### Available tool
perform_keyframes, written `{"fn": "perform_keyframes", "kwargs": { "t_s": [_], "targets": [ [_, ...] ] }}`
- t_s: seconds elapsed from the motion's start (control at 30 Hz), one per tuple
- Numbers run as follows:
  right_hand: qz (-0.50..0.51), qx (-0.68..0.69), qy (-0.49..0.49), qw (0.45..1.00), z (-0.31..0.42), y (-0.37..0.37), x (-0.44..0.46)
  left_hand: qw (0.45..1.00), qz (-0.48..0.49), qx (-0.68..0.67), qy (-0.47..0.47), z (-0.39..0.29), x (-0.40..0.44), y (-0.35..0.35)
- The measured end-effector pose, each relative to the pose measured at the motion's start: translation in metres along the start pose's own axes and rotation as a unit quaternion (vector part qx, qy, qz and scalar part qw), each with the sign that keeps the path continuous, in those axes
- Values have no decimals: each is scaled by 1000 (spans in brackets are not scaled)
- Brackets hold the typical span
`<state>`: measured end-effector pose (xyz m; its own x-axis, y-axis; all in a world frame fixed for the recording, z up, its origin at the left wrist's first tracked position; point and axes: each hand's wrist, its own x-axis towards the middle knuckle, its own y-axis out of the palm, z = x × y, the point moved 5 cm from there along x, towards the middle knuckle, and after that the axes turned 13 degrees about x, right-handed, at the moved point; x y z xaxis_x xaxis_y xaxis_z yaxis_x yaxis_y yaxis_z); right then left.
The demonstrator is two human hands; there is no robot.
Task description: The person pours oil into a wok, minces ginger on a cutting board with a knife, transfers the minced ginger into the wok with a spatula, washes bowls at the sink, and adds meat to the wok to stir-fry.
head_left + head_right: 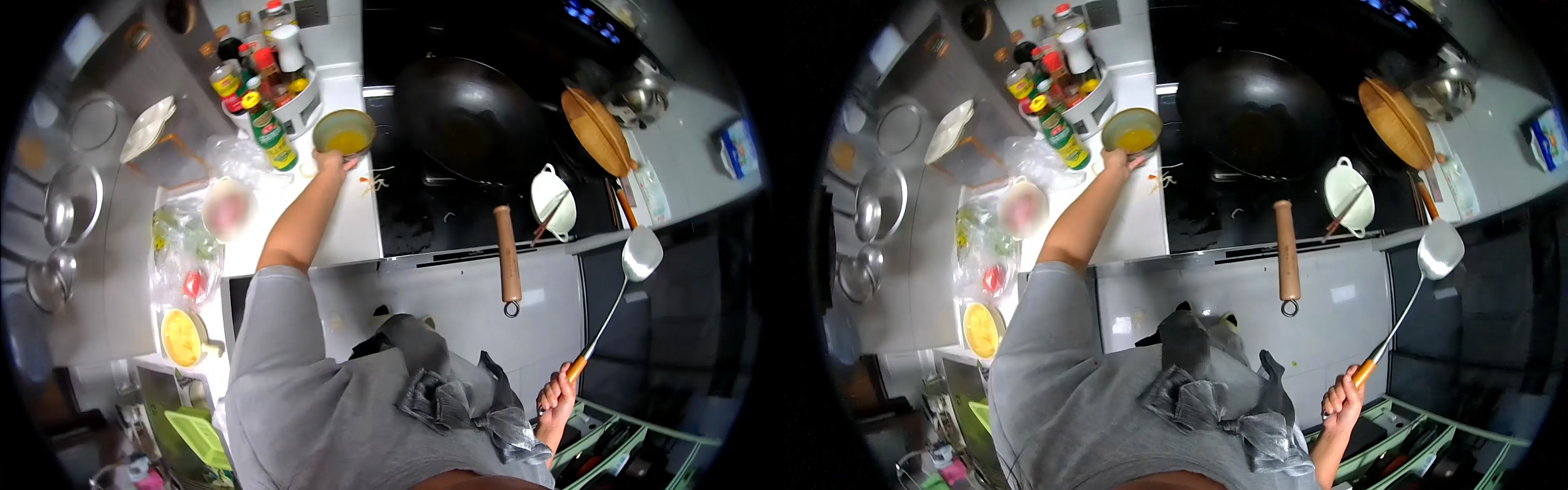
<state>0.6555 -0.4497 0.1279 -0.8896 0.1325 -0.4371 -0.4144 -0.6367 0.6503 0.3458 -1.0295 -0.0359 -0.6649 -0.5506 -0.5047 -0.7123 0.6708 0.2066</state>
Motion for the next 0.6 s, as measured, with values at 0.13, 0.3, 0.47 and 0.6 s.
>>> {"fn": "perform_keyframes", "kwargs": {
  "t_s": [0.13, 0.3, 0.47, 0.6],
  "targets": [
    [-39, -2, 3, 999, -5, -6, -9, 998, -54, -12, 2, 13, 8, -7],
    [-50, 12, 0, 999, -2, -20, -25, 998, 24, 17, 51, 10, 28, -12],
    [-54, 34, 4, 998, 5, -53, -58, 951, -94, 185, 231, 46, -34, -24],
    [-111, -19, 1, 994, 6, -98, -92, 801, -61, 379, 459, 124, -217, -14]
  ]
}}
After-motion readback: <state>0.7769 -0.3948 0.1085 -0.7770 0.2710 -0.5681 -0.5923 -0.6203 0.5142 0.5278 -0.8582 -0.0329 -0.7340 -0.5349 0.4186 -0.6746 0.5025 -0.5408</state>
